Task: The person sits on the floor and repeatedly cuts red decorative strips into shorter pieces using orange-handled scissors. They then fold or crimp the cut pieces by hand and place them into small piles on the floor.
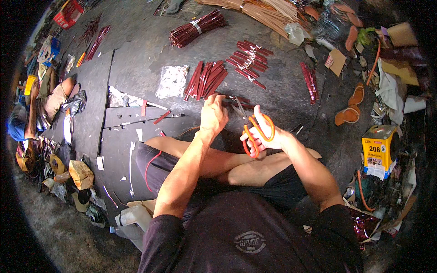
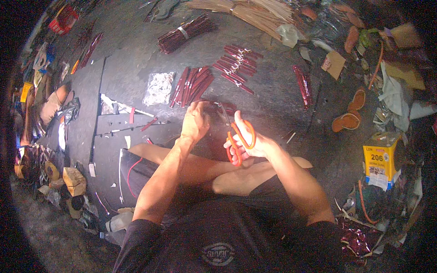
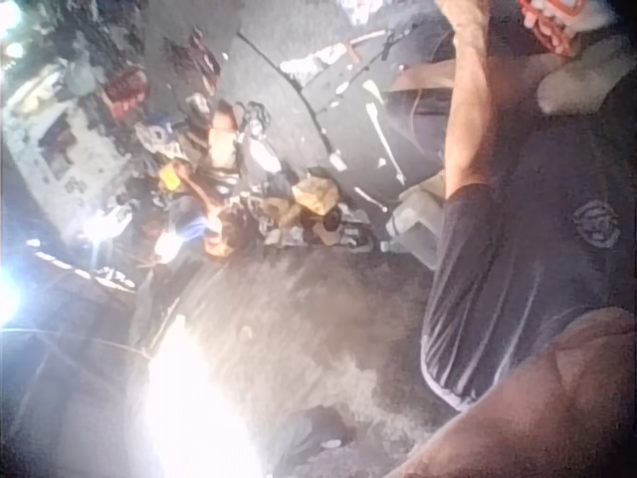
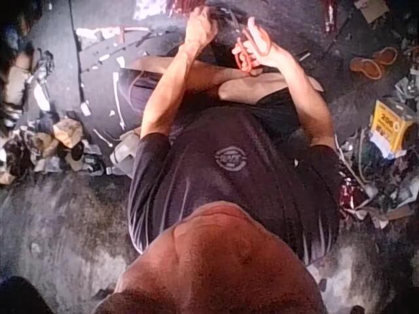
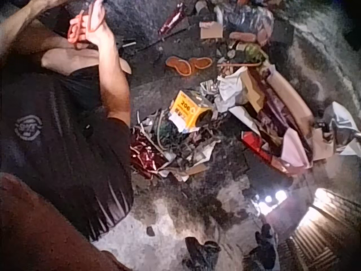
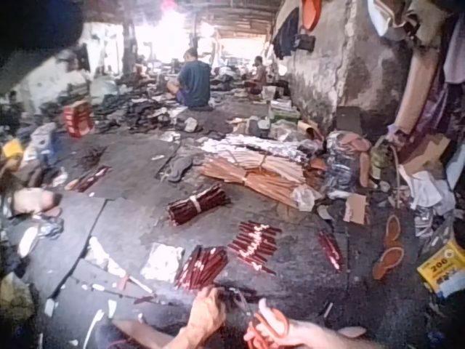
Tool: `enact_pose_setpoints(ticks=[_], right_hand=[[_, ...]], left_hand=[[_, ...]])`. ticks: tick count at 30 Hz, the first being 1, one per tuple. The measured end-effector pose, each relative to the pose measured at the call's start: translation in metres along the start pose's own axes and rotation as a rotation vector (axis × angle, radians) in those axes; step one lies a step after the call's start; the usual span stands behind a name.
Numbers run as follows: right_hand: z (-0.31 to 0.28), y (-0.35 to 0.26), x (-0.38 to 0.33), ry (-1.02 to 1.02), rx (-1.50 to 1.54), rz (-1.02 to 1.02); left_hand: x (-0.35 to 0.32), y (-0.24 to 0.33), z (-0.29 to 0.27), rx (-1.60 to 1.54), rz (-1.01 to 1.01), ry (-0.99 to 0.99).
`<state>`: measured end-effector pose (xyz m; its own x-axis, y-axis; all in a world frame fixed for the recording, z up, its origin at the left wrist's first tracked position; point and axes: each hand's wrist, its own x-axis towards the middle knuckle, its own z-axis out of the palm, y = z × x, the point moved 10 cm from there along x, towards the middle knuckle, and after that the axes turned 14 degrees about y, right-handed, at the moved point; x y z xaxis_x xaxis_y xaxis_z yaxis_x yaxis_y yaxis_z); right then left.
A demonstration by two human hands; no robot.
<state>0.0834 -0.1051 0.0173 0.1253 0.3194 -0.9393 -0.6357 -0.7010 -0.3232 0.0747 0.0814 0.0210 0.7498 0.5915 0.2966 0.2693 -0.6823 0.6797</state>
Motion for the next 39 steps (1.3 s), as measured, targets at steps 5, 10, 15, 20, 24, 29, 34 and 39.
enact_pose_setpoints(ticks=[5, 10, 15, 20, 24, 29, 34, 39], right_hand=[[-0.005, -0.002, 0.003, -0.006, -0.03, 0.023], [-0.004, -0.008, -0.002, -0.061, -0.08, 0.037], [-0.009, -0.011, 0.004, -0.054, -0.062, 0.088], [-0.01, -0.03, 0.002, -0.019, -0.046, 0.1], [-0.005, -0.037, -0.001, -0.152, -0.084, 0.148], [-0.005, -0.042, 0.0, -0.149, -0.14, 0.185], [-0.01, -0.036, -0.006, -0.024, -0.274, 0.14], [-0.005, -0.006, 0.001, 0.069, -0.193, 0.049]], left_hand=[[-0.034, -0.003, 0.025, -0.024, -0.186, -0.31], [-0.104, 0.024, 0.069, -1.042, -1.288, -0.419], [-0.109, 0.065, 0.089, -1.706, -1.334, -0.486], [-0.1, 0.071, 0.073, -1.659, -1.374, -0.341], [-0.098, 0.072, 0.081, -1.704, -1.331, -0.291], [-0.097, 0.071, 0.086, -1.735, -1.276, -0.286], [-0.096, 0.016, 0.06, -0.943, -1.201, 0.062], [-0.041, -0.037, 0.009, -0.236, -0.766, 0.298]])
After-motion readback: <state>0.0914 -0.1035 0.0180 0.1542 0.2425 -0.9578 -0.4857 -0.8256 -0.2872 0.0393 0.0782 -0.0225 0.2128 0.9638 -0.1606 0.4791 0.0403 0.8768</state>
